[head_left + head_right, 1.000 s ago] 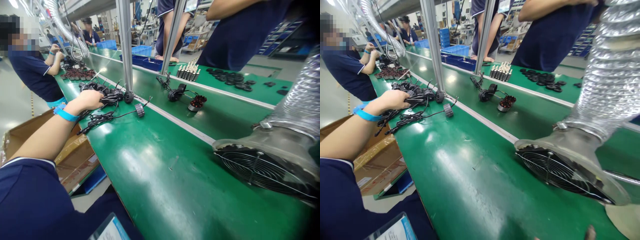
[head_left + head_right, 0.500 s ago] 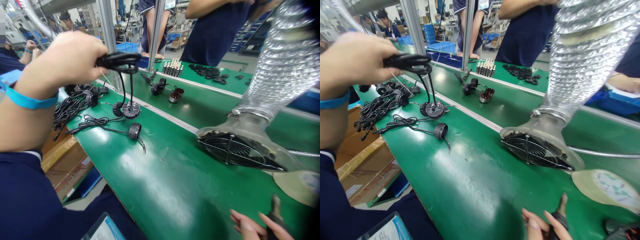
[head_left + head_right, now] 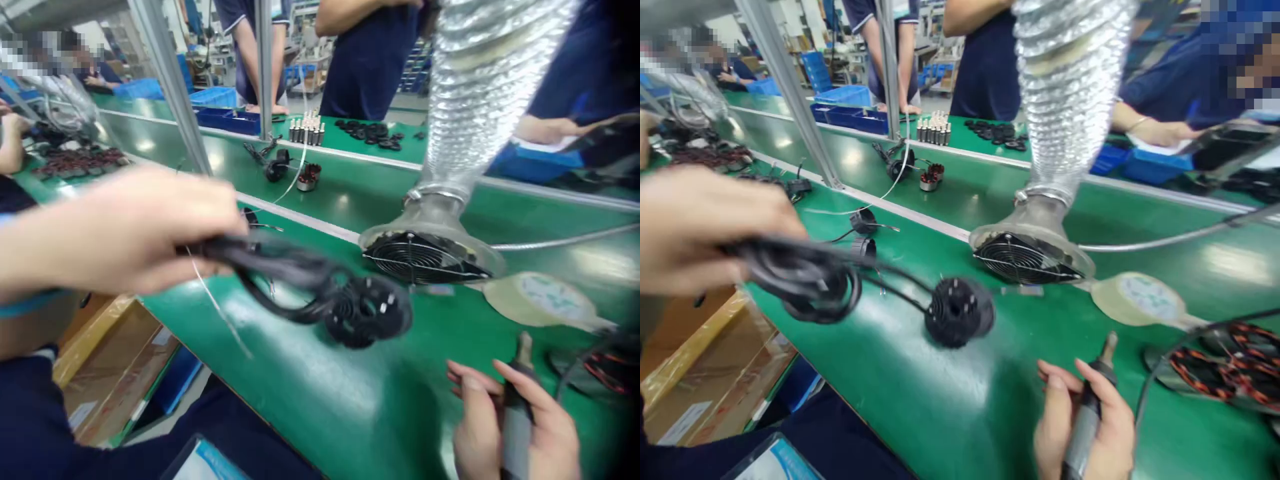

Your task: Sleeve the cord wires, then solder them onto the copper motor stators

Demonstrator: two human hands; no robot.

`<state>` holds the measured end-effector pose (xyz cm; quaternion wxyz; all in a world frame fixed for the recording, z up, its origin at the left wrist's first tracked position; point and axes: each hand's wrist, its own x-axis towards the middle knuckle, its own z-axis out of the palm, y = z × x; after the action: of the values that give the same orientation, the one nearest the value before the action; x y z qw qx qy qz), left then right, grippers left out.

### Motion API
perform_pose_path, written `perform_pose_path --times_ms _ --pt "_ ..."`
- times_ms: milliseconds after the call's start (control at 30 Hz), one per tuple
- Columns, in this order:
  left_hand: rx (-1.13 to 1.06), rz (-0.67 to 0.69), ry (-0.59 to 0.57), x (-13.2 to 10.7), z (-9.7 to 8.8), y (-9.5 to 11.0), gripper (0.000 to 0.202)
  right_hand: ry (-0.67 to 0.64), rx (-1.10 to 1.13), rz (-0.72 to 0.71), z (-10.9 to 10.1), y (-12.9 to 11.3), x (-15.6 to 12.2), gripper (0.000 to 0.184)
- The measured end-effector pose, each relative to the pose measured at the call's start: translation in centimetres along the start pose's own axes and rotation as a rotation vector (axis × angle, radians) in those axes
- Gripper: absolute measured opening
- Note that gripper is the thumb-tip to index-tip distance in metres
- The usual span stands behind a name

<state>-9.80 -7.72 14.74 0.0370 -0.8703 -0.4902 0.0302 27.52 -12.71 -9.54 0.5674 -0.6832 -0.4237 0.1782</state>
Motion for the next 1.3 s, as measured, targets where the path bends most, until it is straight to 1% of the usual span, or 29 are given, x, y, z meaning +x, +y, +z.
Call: perform_pose_path --times_ms 33,67,100,133,200,233,267,300,333,367,433,467,500,533,567,633,700,767,800,833,900,967,1000,1067,1133,1233,1300 --pt "0.010 0.198 -0.116 -0.1 2.0 0.6 0.023 0.024 0.034 0.001 0.0 -0.1 0.0 0.040" --pt "0.061 0.259 -0.203 -0.2 4.2 0.9 0.015 0.032 0.063 -0.004 0.0 -0.2 0.0 0.040" --pt "0.102 0.267 -0.237 -0.4 6.6 1.0 0.014 0.032 0.087 -0.007 0.1 -0.2 0.0 0.040" --pt "0.122 0.261 -0.276 -0.7 9.0 1.0 0.017 0.028 0.102 -0.008 0.2 -0.1 -0.1 0.040" --pt "0.180 0.184 -0.350 -1.4 13.1 0.5 0.025 -0.010 0.107 -0.019 0.4 0.0 -0.6 0.040" --pt "0.220 0.131 -0.396 -1.7 14.6 0.2 0.028 -0.046 0.091 -0.036 0.6 0.0 -0.9 0.040" --pt "0.257 0.068 -0.441 -2.0 15.6 -0.1 0.029 -0.089 0.059 -0.061 0.7 0.0 -1.2 0.040" --pt "0.277 0.009 -0.485 -2.2 16.1 -0.4 0.029 -0.131 0.019 -0.095 0.9 0.0 -1.6 0.039" --pt "0.264 -0.039 -0.525 -2.2 16.2 -0.8 0.030 -0.171 -0.021 -0.133 1.1 0.0 -1.9 0.039" --pt "0.206 -0.069 -0.559 -2.1 16.0 -1.3 0.034 -0.203 -0.056 -0.165 1.2 0.1 -2.1 0.038" --pt "-0.025 -0.071 -0.606 -1.5 15.1 -2.5 0.052 -0.237 -0.092 -0.192 1.3 0.3 -2.3 0.039" --pt "-0.155 -0.064 -0.615 -1.0 14.7 -3.1 0.056 -0.246 -0.096 -0.187 1.2 0.4 -2.2 0.040" --pt "-0.248 -0.080 -0.598 -0.4 14.4 -3.7 0.054 -0.248 -0.096 -0.175 1.1 0.6 -2.1 0.041" --pt "-0.275 -0.129 -0.549 0.2 14.4 -4.2 0.050 -0.250 -0.096 -0.157 1.0 0.7 -2.0 0.043" --pt "-0.240 -0.198 -0.482 0.7 14.6 -4.7 0.048 -0.250 -0.096 -0.131 0.8 0.9 -1.8 0.045" --pt "-0.081 -0.337 -0.356 1.6 15.7 -5.4 0.053 -0.244 -0.097 -0.070 0.6 1.0 -1.5 0.048" --pt "0.021 -0.426 -0.305 2.3 17.3 -6.0 0.067 -0.225 -0.094 -0.017 0.5 0.8 -1.3 0.050" --pt "0.029 -0.518 -0.279 2.9 18.9 -7.1 0.080 -0.198 -0.100 0.009 0.5 0.6 -1.2 0.052" --pt "0.039 -0.586 -0.245 3.2 19.6 -7.8 0.083 -0.190 -0.104 0.013 0.6 0.5 -1.2 0.052" --pt "0.057 -0.649 -0.213 3.5 20.2 -8.5 0.082 -0.187 -0.107 0.017 0.6 0.5 -1.2 0.052" --pt "0.090 -0.719 -0.194 4.2 21.2 -10.0 0.066 -0.192 -0.111 0.018 0.5 0.5 -1.1 0.052" --pt "0.107 -0.715 -0.225 4.4 21.7 -11.3 0.046 -0.202 -0.118 0.014 0.4 0.7 -1.0 0.052" --pt "0.118 -0.704 -0.241 4.3 21.8 -11.8 0.040 -0.207 -0.122 0.015 0.3 0.8 -0.9 0.052" --pt "0.161 -0.705 -0.253 3.4 21.6 -12.6 0.034 -0.209 -0.125 0.018 0.2 0.9 -0.8 0.049" --pt "0.212 -0.727 -0.266 1.9 20.9 -13.5 0.034 -0.193 -0.111 -0.005 0.3 0.9 -0.8 0.046" --pt "0.282 -0.779 -0.294 -0.5 18.9 -15.7 0.040 -0.184 -0.087 -0.045 0.5 1.1 -0.9 0.043" --pt "0.324 -0.809 -0.326 -1.1 17.2 -17.3 0.053 -0.202 -0.087 -0.046 0.7 1.2 -1.0 0.042"
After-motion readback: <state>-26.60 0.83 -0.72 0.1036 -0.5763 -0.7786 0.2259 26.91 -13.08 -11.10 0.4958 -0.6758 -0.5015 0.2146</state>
